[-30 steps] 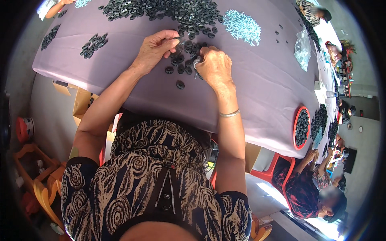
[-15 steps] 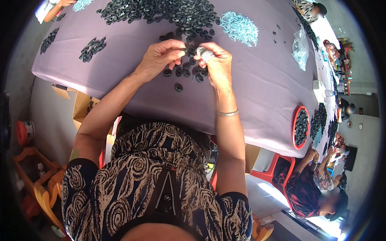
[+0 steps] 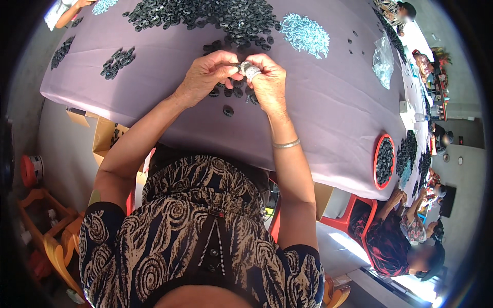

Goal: Sorting and inspecting small black plastic components at a communal workshop table.

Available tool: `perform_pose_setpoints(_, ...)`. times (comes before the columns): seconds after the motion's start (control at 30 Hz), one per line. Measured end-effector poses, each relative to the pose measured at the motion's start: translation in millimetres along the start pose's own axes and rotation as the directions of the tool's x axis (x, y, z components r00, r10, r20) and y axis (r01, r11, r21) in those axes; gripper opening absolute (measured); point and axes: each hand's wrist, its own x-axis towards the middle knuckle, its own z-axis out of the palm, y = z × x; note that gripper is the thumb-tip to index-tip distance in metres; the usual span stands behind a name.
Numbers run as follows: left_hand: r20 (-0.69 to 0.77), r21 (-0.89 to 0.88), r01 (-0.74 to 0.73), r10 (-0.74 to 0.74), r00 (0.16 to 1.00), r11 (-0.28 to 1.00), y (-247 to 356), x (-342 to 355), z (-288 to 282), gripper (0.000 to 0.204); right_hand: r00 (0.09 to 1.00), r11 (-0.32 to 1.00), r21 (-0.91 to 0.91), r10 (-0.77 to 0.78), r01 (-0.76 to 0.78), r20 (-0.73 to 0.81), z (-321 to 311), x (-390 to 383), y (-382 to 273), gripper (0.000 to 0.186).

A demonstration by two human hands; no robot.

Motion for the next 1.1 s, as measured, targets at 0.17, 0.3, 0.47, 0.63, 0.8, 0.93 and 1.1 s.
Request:
perform_pose_setpoints(0.17, -0.012, -0.009, -0.05, 0.05, 0.999, 0.999, -3.7, 2.1, -3.0, 0.015, 0.996, 0.986, -0.138, -0.093, 0.093, 0.008, 5.4, -0.9, -1.7, 0.012)
perform_pose_setpoints(0.3, -0.02, 0.003, -0.02, 0.02, 1.0, 1.0, -0.5, 2.4, -3.4, 0.014, 0.952, 0.863, -0.402, -0.287, 0.305, 0.106, 3.5, -0.1, -0.5, 0.015)
perform_pose_setpoints(0.47, -0.049, -0.008, 0.012, -0.012, 0.999, 1.0, -0.2, 1.0, -3.9, 0.019, 0.959, 0.86, -0.431, -0.276, 0.275, 0.061, 1.9, -2.6, 0.0, 0.016)
perform_pose_setpoints(0.63, -0.041, -0.013, 0.056, -0.056, 0.998, 0.998, 2.6, 0.3, -3.9, 0.019, 0.999, 0.999, 0.015, -0.041, 0.041, 0.013, -1.6, -1.9, -14.3, 0.011)
perform_pose_setpoints(0.8, -0.003, 0.03, 0.065, -0.065, 0.998, 0.997, 5.2, 0.3, -3.8, 0.019, 0.998, 0.982, 0.183, 0.045, -0.05, 0.034, -0.2, -2.1, -14.8, 0.01)
perform_pose_setpoints(0.93, -0.001, 0.028, 0.06, -0.06, 0.998, 0.998, 4.4, 0.2, -4.3, 0.019, 0.996, 0.988, 0.141, 0.056, -0.065, 0.065, 1.1, -2.7, -14.9, 0.011)
perform_pose_setpoints(1.1, 0.011, 0.047, 0.031, -0.032, 0.999, 0.998, 0.2, 0.8, -4.7, 0.02, 0.996, 0.996, 0.072, 0.05, -0.056, 0.079, -1.3, -1.9, -13.2, 0.01)
